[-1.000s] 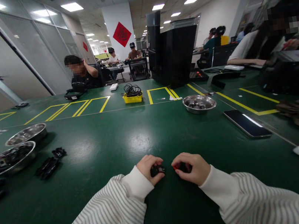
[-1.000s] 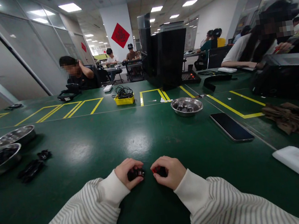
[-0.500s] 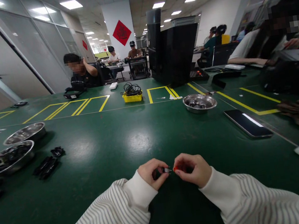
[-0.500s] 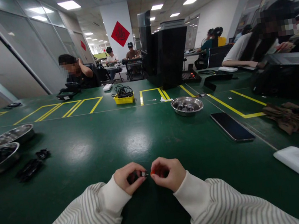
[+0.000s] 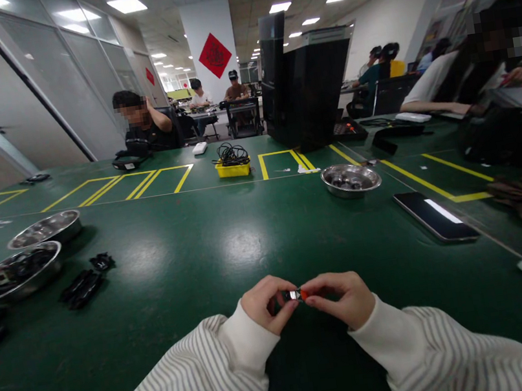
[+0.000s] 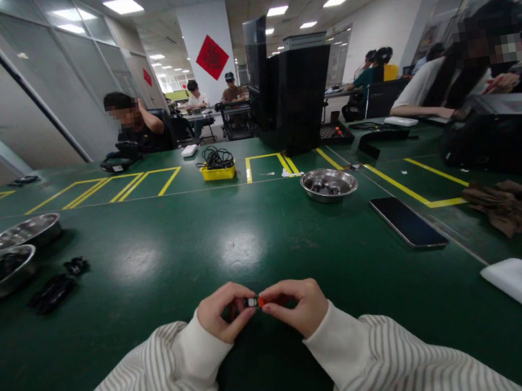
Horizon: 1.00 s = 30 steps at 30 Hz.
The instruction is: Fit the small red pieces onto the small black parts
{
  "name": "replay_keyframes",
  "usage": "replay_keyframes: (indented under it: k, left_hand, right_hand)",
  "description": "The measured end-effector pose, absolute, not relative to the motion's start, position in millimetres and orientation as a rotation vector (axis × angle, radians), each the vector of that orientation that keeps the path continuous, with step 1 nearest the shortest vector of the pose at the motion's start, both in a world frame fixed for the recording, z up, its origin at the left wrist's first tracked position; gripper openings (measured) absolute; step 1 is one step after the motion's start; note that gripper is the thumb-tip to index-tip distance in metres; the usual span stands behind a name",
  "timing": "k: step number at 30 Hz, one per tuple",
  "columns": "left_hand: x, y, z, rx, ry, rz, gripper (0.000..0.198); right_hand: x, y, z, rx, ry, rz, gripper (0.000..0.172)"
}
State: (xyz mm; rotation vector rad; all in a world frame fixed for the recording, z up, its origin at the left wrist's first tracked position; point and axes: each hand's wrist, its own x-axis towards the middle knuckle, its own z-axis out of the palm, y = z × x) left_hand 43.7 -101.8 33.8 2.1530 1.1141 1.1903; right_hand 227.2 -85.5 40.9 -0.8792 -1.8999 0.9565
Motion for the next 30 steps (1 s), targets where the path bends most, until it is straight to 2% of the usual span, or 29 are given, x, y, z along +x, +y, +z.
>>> replay_keyframes:
  k: [17, 30]
  left_hand:
    - [42.0, -101.8, 34.2, 2.272, 1.069, 1.191, 0.013]
    - [44.1, -102.5, 37.1, 2.302, 1.077, 1.254, 0.010]
  right_hand:
    - [227.3, -84.7, 40.3, -0.783, -1.901, 0.894, 0.008]
    - [221.1, -89.5, 37.1, -0.950, -1.713, 1.129, 0.016]
